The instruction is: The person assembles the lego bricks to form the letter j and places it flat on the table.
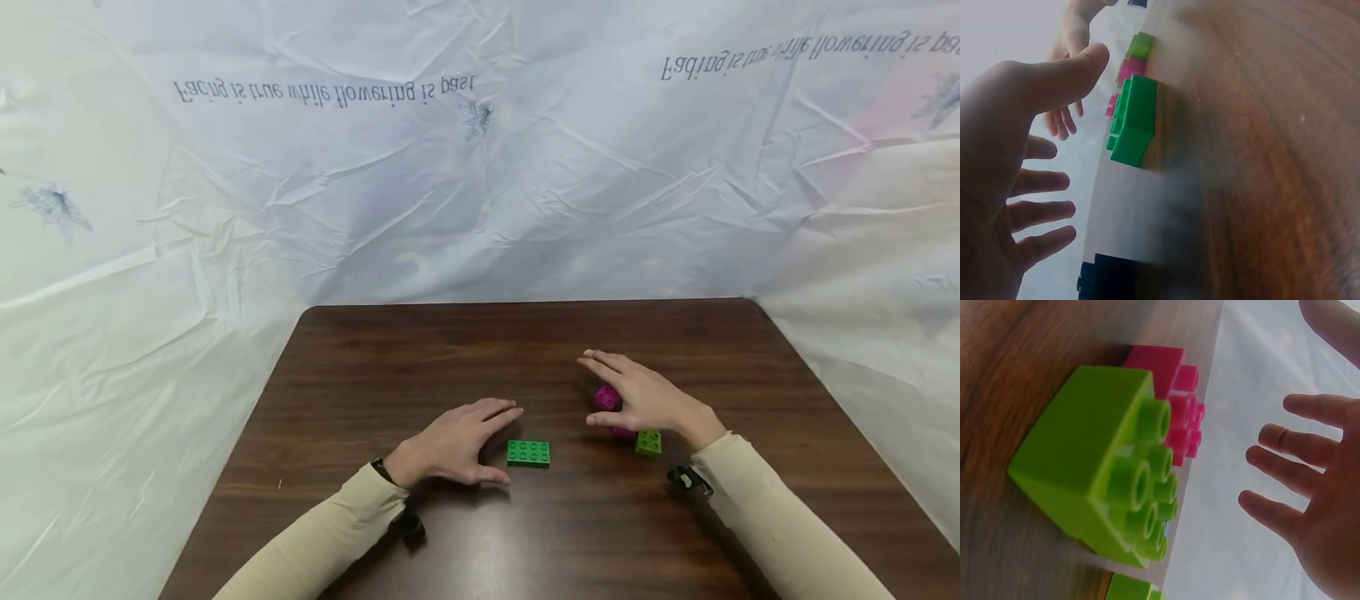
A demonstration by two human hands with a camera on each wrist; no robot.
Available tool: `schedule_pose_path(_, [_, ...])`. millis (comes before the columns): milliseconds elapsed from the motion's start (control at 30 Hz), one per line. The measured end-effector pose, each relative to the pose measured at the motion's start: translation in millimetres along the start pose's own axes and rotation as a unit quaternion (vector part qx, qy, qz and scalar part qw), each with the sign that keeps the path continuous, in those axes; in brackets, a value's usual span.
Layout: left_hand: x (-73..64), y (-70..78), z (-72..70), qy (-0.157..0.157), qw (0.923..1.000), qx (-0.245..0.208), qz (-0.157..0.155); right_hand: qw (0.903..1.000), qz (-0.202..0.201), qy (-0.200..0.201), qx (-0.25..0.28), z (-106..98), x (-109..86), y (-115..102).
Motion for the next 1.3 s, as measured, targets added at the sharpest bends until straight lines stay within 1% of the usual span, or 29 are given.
schedule_pose_path(133, [0.8,1.2,2.6,0.002,1.0000,0.001,-0.006,0.9999,0.013,-0.008,0.006,-1.6,-1.2,3.4])
schedule_pose_path(367, [1.6,2.6,4.1,0.002,0.9998,-0.013,-0.015,0.9997,0.017,-0.015,0.010,-3.1,-1.6,7.0])
schedule_pose_path(533, [2.5,5.9,9.6,-0.008,0.9995,-0.026,-0.016,0.9989,0.034,-0.025,0.021,3.1,-5.9,8.4])
schedule_pose_path(667, [5.2,7.8,11.6,-0.013,0.9994,-0.029,-0.012,0.9982,0.045,-0.025,0.029,8.8,-6.8,10.2])
schedule_pose_path(933, [8.1,10.2,16.1,-0.011,0.9991,-0.037,-0.015,0.9972,0.066,-0.028,0.021,15.8,-6.8,10.7])
schedule_pose_path(1167, [9.1,10.9,21.1,0.009,0.9989,-0.046,-0.009,0.9969,0.072,-0.025,0.017,20.8,-7.3,11.8])
schedule_pose_path(1300, [9.3,13.2,22.3,0.003,0.9982,-0.059,-0.008,0.9970,0.074,-0.022,0.011,23.2,-7.3,13.2])
Point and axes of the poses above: each hand's wrist, its own x-axis towards the middle knuckle, its own z-axis out of the palm, y = z × x, the point moved 1 cm from there along x, towards the middle knuckle, and after that the axes turned 6 degrees about -z, right-handed, at the moved point
